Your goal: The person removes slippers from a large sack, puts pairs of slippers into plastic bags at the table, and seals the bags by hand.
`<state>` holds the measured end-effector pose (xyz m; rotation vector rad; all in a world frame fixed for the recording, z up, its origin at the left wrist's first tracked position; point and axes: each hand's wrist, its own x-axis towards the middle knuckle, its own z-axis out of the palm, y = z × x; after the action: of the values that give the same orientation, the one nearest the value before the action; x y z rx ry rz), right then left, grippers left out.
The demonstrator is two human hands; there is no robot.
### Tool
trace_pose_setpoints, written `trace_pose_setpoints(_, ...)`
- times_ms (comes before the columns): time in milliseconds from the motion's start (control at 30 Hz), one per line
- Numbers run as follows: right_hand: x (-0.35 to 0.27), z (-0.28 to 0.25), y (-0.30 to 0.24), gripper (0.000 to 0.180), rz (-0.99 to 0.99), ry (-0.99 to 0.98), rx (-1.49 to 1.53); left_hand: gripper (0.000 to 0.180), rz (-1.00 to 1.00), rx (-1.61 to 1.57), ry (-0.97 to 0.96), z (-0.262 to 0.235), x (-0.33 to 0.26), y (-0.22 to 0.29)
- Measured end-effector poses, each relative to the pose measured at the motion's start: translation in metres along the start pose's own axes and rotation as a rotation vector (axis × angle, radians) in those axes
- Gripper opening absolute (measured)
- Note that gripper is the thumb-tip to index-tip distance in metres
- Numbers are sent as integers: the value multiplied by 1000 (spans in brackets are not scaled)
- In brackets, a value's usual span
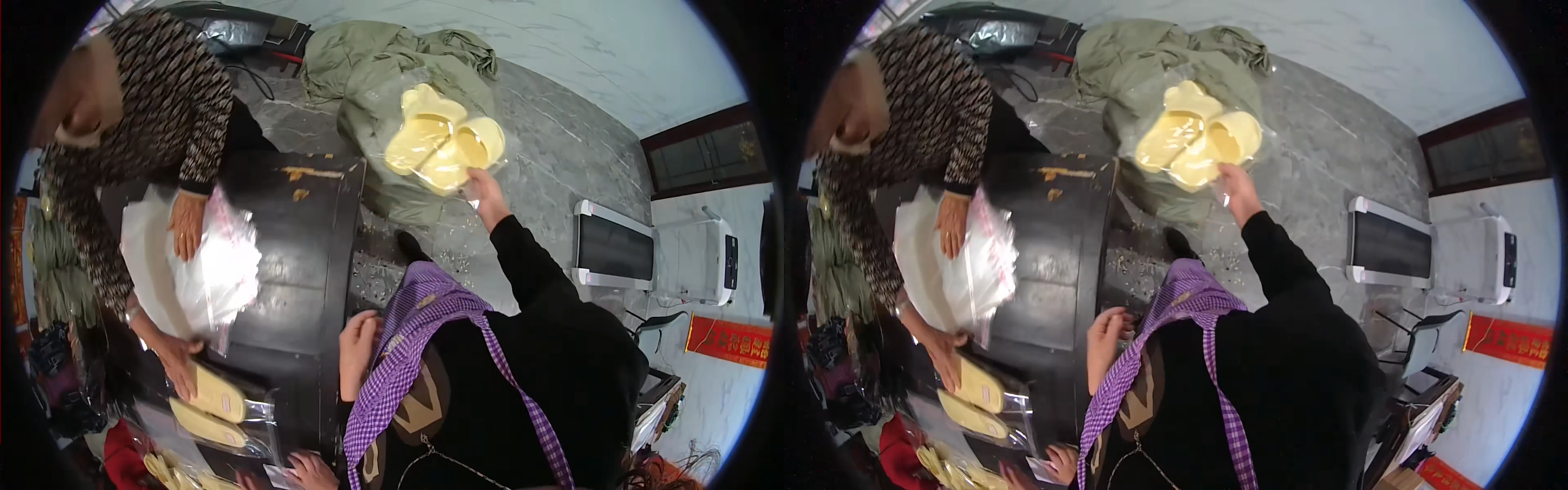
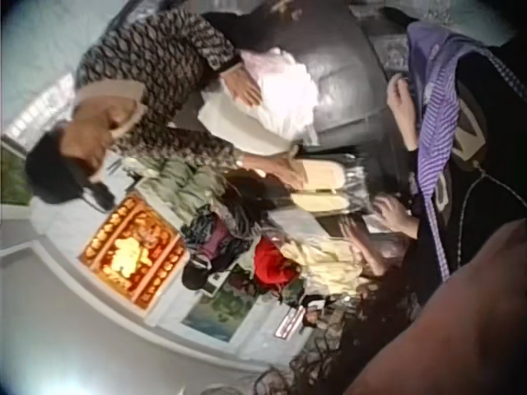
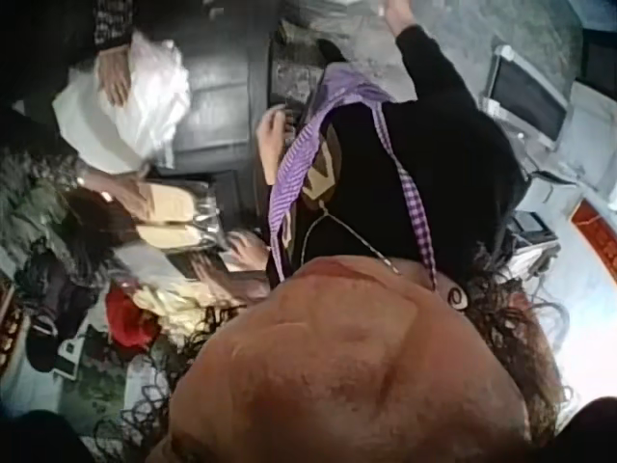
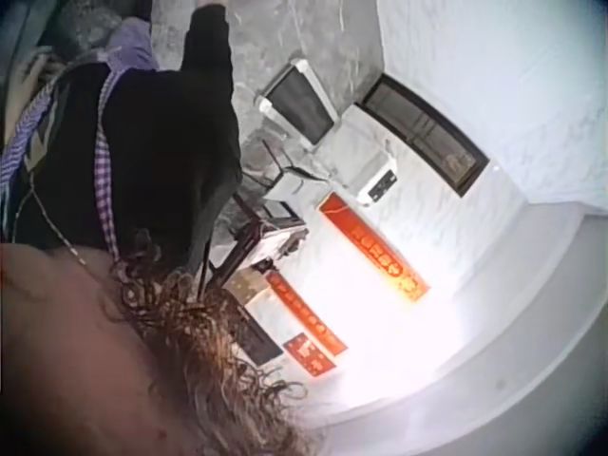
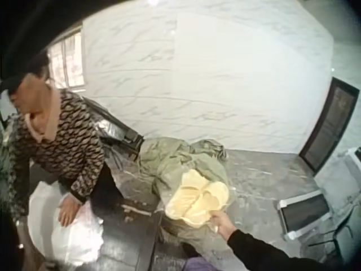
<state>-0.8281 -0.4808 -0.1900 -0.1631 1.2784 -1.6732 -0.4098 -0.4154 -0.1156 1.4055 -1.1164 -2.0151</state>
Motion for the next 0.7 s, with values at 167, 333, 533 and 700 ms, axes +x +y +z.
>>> trace_pose_setpoints(167, 34, -56, -29, 40, 100, 201, -75, 25, -115, 37, -143, 78, 120, -1)
trace_pose_setpoints(333, 57, -77, -81, 40, 227, 269, -96, 29, -86, 195, -36, 129, 276, -11)
trace_pose_setpoints(533, 97, -174, -86, 43, 169, 192, -150, 32, -70, 178, 134, 140, 476, -14)
trace_pose_setpoints(700, 106, -175, -100, 48, 63, 165, -126, 35, 13, -93, 215, 177, 546, -2)
